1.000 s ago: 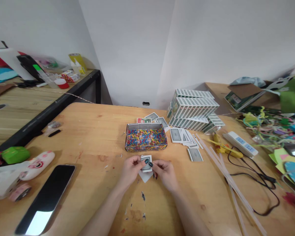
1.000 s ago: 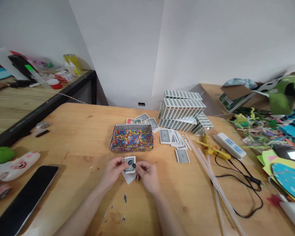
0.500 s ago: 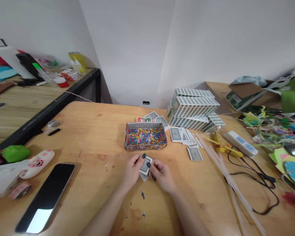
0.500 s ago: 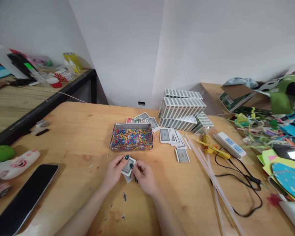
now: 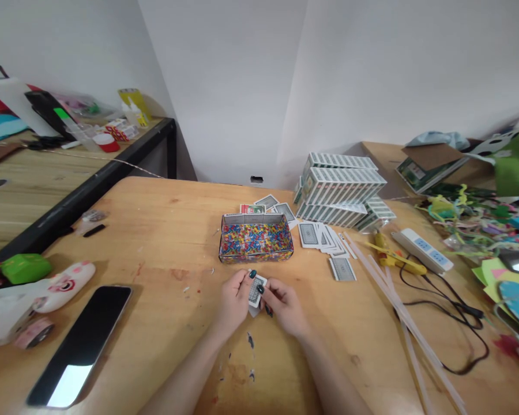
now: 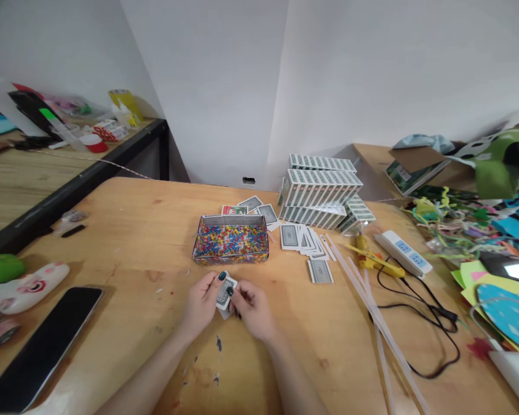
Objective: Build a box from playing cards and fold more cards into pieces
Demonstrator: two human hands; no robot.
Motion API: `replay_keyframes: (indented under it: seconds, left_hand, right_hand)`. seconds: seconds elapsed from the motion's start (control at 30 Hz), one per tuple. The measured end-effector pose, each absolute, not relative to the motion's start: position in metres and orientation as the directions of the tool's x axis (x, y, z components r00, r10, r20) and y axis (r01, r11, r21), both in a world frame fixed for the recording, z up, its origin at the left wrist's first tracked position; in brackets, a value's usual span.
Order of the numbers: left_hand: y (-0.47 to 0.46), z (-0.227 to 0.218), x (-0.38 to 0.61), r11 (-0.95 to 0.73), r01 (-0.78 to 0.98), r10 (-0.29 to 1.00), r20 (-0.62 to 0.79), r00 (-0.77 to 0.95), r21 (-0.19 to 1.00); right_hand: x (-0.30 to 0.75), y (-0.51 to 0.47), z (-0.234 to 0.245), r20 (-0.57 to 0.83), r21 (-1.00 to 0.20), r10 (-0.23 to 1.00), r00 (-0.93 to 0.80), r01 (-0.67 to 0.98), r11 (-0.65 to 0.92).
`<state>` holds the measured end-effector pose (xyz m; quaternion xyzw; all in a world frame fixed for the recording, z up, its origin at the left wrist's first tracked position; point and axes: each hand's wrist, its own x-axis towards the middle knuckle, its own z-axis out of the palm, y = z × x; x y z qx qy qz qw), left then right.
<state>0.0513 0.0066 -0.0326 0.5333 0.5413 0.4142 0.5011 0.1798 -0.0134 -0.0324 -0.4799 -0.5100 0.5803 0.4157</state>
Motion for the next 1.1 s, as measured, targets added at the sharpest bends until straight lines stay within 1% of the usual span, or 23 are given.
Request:
replay_keyframes:
  seconds: [0.1,0.2,0.3,0.43,0.53,0.6,0.73,0.8,0.9,1.0,1.1]
  left_hand:
    - [0.007,-0.033,0.050,0.078,0.177,0.988,-0.099,0.117,0.981]
    - [0.007,-0.033,0.050,0.055,0.204,0.984,-0.088,0.153,0.977]
    - [0.005,-0.033,0.051,0.042,0.251,0.987,-0.079,0.142,0.967]
    - [0.004,-0.035,0.053,0.059,0.266,0.988,-0.094,0.120,0.962]
    - [0.003,-0.034,0.055,0.097,0.212,0.989,-0.118,0.086,0.972]
    - [0.003,-0.031,0.056,0.125,0.149,0.988,-0.137,0.071,0.981]
    - [0.002,-0.022,0.057,0.159,0.011,0.981,-0.160,0.111,0.987]
    - [0.002,-0.020,0.057,0.166,-0.027,0.981,-0.162,0.108,0.986]
    - [0.005,-0.024,0.056,0.151,-0.022,0.987,-0.149,0.053,0.988]
    - [0.009,-0.030,0.053,0.144,0.010,0.989,-0.144,0.031,0.990]
    - [0.011,-0.031,0.051,0.163,0.012,0.985,-0.163,0.056,0.987]
  right_hand:
    - [0.179,-0.013,-0.035,-0.171,-0.985,0.969,-0.177,0.030,-0.169]
    - [0.178,-0.013,-0.036,-0.164,-0.986,0.975,-0.150,0.053,-0.158]
    - [0.179,-0.012,-0.035,-0.143,-0.990,0.976,-0.167,0.043,-0.137]
    - [0.180,-0.012,-0.034,-0.160,-0.987,0.968,-0.192,0.016,-0.160]
    - [0.179,-0.013,-0.033,-0.171,-0.985,0.970,-0.174,-0.002,-0.174]
    - [0.179,-0.013,-0.033,-0.181,-0.982,0.975,-0.129,-0.035,-0.187]
    - [0.182,-0.011,-0.032,-0.182,-0.972,0.983,-0.028,-0.143,-0.184]
    - [0.184,-0.010,-0.032,-0.157,-0.976,0.987,-0.027,-0.147,-0.159]
    - [0.184,-0.009,-0.033,-0.146,-0.978,0.987,-0.067,-0.141,-0.154]
    - [0.183,-0.009,-0.034,-0.160,-0.957,0.981,-0.113,-0.227,-0.182]
    - [0.182,-0.010,-0.033,-0.147,-0.941,0.981,-0.129,-0.287,-0.179]
